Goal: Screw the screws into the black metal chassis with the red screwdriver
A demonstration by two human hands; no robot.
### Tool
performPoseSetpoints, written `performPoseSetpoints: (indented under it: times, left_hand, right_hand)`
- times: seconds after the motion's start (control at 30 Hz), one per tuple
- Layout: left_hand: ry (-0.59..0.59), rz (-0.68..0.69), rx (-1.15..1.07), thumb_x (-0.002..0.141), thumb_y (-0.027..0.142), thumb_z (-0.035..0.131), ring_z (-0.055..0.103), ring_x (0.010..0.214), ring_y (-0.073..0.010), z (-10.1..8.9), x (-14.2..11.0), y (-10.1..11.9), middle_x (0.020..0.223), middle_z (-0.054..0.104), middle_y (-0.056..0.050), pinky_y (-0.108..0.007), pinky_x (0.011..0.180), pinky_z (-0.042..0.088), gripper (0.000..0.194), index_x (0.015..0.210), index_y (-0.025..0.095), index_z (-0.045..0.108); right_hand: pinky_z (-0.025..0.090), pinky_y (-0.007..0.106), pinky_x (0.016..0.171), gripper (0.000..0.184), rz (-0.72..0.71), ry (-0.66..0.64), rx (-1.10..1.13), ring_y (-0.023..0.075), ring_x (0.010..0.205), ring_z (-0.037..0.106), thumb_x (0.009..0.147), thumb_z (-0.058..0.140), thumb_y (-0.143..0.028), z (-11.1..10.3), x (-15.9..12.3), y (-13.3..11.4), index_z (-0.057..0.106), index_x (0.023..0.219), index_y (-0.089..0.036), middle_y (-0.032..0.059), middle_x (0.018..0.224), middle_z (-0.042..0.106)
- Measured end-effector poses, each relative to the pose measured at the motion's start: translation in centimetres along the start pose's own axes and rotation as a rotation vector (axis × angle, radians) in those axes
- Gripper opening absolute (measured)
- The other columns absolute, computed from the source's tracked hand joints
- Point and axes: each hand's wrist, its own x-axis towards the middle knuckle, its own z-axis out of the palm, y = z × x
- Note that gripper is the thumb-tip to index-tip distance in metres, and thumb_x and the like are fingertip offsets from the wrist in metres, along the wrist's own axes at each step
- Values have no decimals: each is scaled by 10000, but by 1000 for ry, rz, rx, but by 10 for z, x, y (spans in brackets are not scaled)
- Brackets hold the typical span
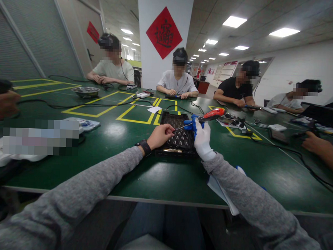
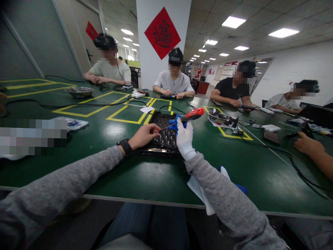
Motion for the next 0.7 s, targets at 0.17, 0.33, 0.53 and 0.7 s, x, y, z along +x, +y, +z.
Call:
performPoseSetpoints:
  times: [0.17,0.33,0.53,0.7]
  left_hand:
    - [3,-38,20,719,203,584,568,665,-123,-1,-1,3,737,644,-33,-242,635,448,171,860,128,643]
    - [13,-45,34,716,206,574,545,627,-113,-2,-1,6,713,641,-24,-229,599,427,173,848,130,655]
    - [23,-56,80,726,219,546,534,604,-114,-3,-1,6,670,633,-15,-228,588,406,197,848,142,679]
    - [14,-57,94,736,231,525,546,614,-122,-2,0,3,689,652,-23,-231,589,402,216,844,145,689]
  right_hand:
    - [517,284,653,346,-17,13,20,125,616,617,786,504,-468,1,-2,-5,536,968,-176,27,760,674]
    - [516,283,655,351,-36,-7,-12,123,619,612,792,499,-464,1,-5,-8,538,993,-179,26,763,674]
    - [511,309,715,364,-68,-51,-110,137,675,623,796,493,-467,2,-6,-9,546,1004,-174,36,783,681]
    - [515,316,714,367,-90,-104,-135,157,717,636,803,493,-458,2,-10,-13,536,1038,-180,51,830,686]
